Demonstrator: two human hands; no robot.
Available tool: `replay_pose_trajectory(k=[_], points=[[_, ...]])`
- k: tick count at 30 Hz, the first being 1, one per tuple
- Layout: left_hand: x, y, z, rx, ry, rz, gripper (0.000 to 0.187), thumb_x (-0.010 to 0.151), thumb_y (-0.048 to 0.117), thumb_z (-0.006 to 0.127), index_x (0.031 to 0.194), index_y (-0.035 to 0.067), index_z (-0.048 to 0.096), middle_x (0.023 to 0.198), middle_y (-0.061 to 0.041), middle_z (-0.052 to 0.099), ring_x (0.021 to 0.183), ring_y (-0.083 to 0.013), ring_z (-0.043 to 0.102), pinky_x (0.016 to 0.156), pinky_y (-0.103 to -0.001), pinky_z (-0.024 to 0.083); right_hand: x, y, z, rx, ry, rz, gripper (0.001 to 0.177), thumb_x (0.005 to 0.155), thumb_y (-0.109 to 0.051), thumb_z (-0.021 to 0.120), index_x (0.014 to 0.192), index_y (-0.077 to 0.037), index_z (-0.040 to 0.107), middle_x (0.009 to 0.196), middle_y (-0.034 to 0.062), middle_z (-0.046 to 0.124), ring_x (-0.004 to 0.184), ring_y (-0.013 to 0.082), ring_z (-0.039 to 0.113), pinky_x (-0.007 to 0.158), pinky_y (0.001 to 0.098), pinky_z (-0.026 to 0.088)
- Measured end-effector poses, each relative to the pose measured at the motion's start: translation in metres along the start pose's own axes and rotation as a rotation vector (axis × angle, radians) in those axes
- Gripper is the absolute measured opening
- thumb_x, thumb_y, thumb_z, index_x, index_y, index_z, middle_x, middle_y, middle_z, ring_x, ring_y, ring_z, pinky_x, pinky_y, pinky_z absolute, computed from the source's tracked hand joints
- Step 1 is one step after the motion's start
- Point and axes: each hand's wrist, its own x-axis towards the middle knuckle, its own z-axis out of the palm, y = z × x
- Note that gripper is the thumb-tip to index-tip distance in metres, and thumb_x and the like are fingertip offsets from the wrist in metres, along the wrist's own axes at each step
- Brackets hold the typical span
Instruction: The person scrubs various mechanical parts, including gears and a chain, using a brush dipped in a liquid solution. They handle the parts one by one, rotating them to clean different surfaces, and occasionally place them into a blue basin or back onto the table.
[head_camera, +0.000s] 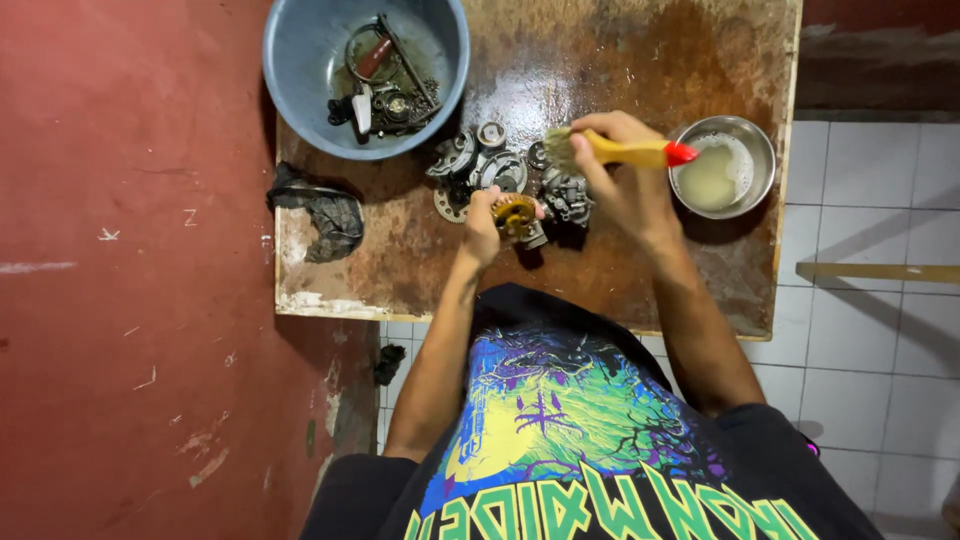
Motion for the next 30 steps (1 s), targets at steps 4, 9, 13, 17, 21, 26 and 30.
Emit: replay_pose_trajectory(k=[4, 9, 13, 17, 21, 26, 30], points=[[0.008, -0.009, -0.013, -0.071, -0.079, -0.117, 0.076, 0.099, 0.053, 0.021, 0.091, -0.002, 0.073, 0.076, -0.009, 0.072, 0.057, -0.0175, 0.06, 0.046, -0.028, 0.044, 0.004, -0.02, -0.01, 0.358, -0.121, 0.454, 0.015, 0.102, -0.011, 0.068, 0.113, -0.001, 0.069, 0.086, 0.0013, 0.069, 0.069, 0.0089, 0.062, 0.061, 0.0253, 0.05], [0.015, -0.038, -0.033, -0.064, 0.09, -0.182, 0.058, 0.111, 0.047, 0.034, 0.106, -0.001, 0.066, 0.083, -0.01, 0.068, 0.061, -0.02, 0.057, 0.053, -0.032, 0.044, -0.016, -0.005, 0.015, 0.374, -0.277, 0.382, 0.014, 0.099, -0.009, 0.073, 0.11, 0.0, 0.071, 0.09, 0.0048, 0.069, 0.083, 0.0105, 0.061, 0.071, 0.0265, 0.05], [0.002, 0.002, -0.01, -0.162, 0.064, -0.243, 0.056, 0.102, 0.041, 0.032, 0.11, -0.001, 0.068, 0.089, -0.016, 0.075, 0.074, -0.0261, 0.071, 0.072, -0.035, 0.06, -0.012, 0.004, 0.01, 0.36, -0.176, 0.28, 0.015, 0.101, -0.008, 0.073, 0.113, 0.001, 0.069, 0.1, 0.0055, 0.071, 0.091, 0.0092, 0.064, 0.078, 0.0243, 0.052], [0.004, -0.009, -0.018, -0.14, -0.052, -0.209, 0.071, 0.104, 0.047, 0.026, 0.095, -0.006, 0.072, 0.086, -0.016, 0.076, 0.075, -0.0252, 0.072, 0.073, -0.035, 0.059, -0.003, -0.007, -0.005, 0.284, -0.149, 0.23, 0.015, 0.1, -0.008, 0.075, 0.112, 0.0, 0.071, 0.099, 0.0075, 0.072, 0.089, 0.0122, 0.066, 0.078, 0.0265, 0.052], [0.004, 0.0, -0.004, -0.16, 0.125, -0.254, 0.059, 0.103, 0.041, 0.028, 0.107, 0.002, 0.072, 0.094, -0.015, 0.076, 0.082, -0.0267, 0.071, 0.077, -0.038, 0.058, -0.003, -0.018, -0.003, 0.223, -0.319, 0.161, 0.015, 0.097, -0.009, 0.077, 0.107, 0.0, 0.07, 0.097, 0.0078, 0.072, 0.089, 0.0128, 0.068, 0.077, 0.0273, 0.053], [-0.001, 0.011, -0.012, -0.116, -0.011, -0.187, 0.077, 0.105, 0.049, 0.021, 0.093, -0.007, 0.073, 0.086, -0.016, 0.077, 0.08, -0.026, 0.073, 0.081, -0.035, 0.06, -0.012, 0.016, -0.012, 0.179, -0.222, 0.244, 0.02, 0.097, -0.01, 0.079, 0.111, 0.0, 0.069, 0.1, 0.01, 0.071, 0.091, 0.0135, 0.065, 0.077, 0.0266, 0.051], [-0.003, 0.009, -0.023, -0.16, -0.076, -0.22, 0.08, 0.108, 0.053, 0.021, 0.104, 0.0, 0.08, 0.071, -0.008, 0.07, 0.045, -0.0097, 0.046, 0.043, -0.024, 0.036, -0.008, -0.006, -0.023, 0.222, -0.14, 0.287, 0.021, 0.096, -0.012, 0.08, 0.111, -0.001, 0.069, 0.097, 0.0076, 0.072, 0.086, 0.0131, 0.066, 0.075, 0.0267, 0.051]])
